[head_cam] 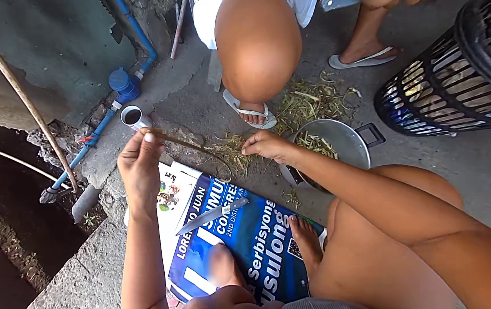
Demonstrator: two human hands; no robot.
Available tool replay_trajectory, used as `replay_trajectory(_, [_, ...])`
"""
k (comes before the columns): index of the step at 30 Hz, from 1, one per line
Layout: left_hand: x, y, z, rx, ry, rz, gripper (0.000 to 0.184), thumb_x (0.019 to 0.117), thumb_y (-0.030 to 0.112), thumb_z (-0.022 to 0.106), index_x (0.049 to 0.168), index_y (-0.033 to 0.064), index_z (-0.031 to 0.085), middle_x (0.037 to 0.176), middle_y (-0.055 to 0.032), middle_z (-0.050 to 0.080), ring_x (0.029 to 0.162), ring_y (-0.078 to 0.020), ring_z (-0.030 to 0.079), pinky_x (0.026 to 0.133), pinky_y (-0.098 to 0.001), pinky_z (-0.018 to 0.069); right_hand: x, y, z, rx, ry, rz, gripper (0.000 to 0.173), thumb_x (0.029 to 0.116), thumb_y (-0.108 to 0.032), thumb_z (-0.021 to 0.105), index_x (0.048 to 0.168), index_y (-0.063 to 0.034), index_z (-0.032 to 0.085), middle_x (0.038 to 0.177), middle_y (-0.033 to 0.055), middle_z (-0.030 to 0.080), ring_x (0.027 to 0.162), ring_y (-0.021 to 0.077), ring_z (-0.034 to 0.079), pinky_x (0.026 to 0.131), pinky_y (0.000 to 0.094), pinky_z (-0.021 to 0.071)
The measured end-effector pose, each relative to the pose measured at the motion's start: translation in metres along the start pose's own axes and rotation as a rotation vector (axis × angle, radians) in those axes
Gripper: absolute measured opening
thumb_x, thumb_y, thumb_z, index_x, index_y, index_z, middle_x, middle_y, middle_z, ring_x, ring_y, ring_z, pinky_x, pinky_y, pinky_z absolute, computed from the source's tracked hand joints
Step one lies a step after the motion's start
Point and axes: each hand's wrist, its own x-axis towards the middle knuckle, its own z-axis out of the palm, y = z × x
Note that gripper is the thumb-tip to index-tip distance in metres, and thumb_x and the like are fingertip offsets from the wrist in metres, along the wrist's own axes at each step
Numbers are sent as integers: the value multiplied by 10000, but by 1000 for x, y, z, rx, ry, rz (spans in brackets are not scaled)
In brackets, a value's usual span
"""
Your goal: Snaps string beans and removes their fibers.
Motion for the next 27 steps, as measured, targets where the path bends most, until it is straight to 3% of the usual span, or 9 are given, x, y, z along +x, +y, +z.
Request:
replay_trajectory(2, [5,2,-13,-14,30,16,197,1065,109,515,1077,117,712,1013,29,733,864,-55,690,811,-214,579,9,3,-7,21,33,125,136,960,-68,695,1005,58,721,943,183,662,823,230,572,776,434,475])
replay_trajectory(4, [8,4,-24,-53,91,26,207,1074,103,495,1068,114,702,991,26,729,848,-54,687,801,-211,579,17,6,-11,75,73,263,148,962,-109,691,1043,12,714,843,65,598,681,107,475,633,282,408])
replay_trajectory(6, [10,6,-34,-75,129,37,232,1084,98,453,1068,127,683,994,34,717,842,-48,678,793,-205,575,26,19,-11,80,132,318,155,953,-120,705,1035,12,702,764,48,550,589,86,429,549,239,369])
replay_trajectory(8, [11,8,-40,-90,162,40,237,1089,98,441,1069,129,675,989,30,717,840,-48,680,792,-203,577,33,30,-14,-24,148,338,187,940,-99,708,1057,45,684,864,116,570,701,165,472,644,343,418])
replay_trajectory(10, [11,9,-43,-82,187,44,233,1089,99,445,1067,128,676,976,29,720,833,-46,681,788,-197,576,43,43,-17,-125,153,350,230,918,-70,713,1068,102,680,1075,269,649,975,354,608,869,564,481])
replay_trajectory(13, [9,6,-39,-47,169,50,216,1083,94,457,1072,129,670,990,35,713,840,-46,676,793,-198,573,55,54,-20,-275,114,311,213,933,-112,715,1046,69,722,1081,286,677,1048,419,635,914,632,469])
replay_trajectory(17, [4,-1,-20,39,56,43,190,1069,108,505,1105,138,689,1028,50,706,866,-40,671,820,-206,571,37,15,-17,-433,53,-34,363,943,-173,744,1249,17,701,1241,287,642,1179,448,603,1004,642,460])
replay_trajectory(23, [1,-8,10,103,-178,-2,165,1036,106,571,1111,143,713,1031,61,707,873,-38,660,811,-219,564,-21,-70,1,-276,216,-576,169,940,-91,701,1086,-70,782,1210,172,631,1035,279,622,891,455,523])
replay_trajectory(27, [-2,-8,23,150,-282,-25,152,1029,110,589,1087,153,723,1010,86,709,874,-10,646,797,-197,541,-39,-90,0,-246,255,-762,171,940,-216,713,1048,-109,791,1119,86,628,893,139,578,758,301,488])
